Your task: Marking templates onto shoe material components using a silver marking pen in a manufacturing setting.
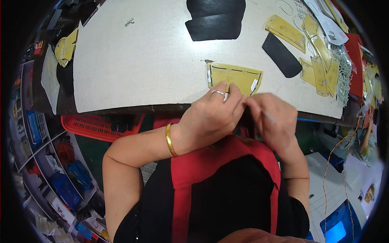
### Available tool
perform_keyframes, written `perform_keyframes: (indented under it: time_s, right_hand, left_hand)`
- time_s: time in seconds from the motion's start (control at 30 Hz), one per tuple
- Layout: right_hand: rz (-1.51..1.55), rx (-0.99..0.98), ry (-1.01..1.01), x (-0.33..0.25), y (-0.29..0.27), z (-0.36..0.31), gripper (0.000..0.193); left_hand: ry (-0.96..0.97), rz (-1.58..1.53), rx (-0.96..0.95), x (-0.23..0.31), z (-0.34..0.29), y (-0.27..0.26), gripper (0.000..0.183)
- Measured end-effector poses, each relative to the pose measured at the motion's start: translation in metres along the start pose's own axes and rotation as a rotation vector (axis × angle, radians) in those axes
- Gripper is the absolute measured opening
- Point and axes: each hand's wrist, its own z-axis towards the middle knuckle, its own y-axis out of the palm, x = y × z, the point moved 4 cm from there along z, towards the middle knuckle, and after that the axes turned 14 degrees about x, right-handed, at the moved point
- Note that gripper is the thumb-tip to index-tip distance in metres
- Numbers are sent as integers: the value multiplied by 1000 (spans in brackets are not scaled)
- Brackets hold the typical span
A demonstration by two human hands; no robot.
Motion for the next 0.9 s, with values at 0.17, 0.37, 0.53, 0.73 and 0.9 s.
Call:
perform_keyframes:
  time_s: [0.17,0.37,0.53,0.73,0.9]
  right_hand:
    - [246,11,331,27,5,40,16]
    - [-123,-317,51,20,20,47,22]
    - [287,-59,684,107,-16,32,22]
    - [198,125,537,94,-28,34,20]
    - [335,-168,383,58,21,42,23]
  left_hand:
    - [25,4,11,-7,1,3,24]
    - [30,-78,14,-20,0,2,18]
    - [-53,-88,246,-68,15,5,37]
    - [-26,-243,69,-52,2,-1,21]
    - [-50,-269,242,-43,-10,-1,21]
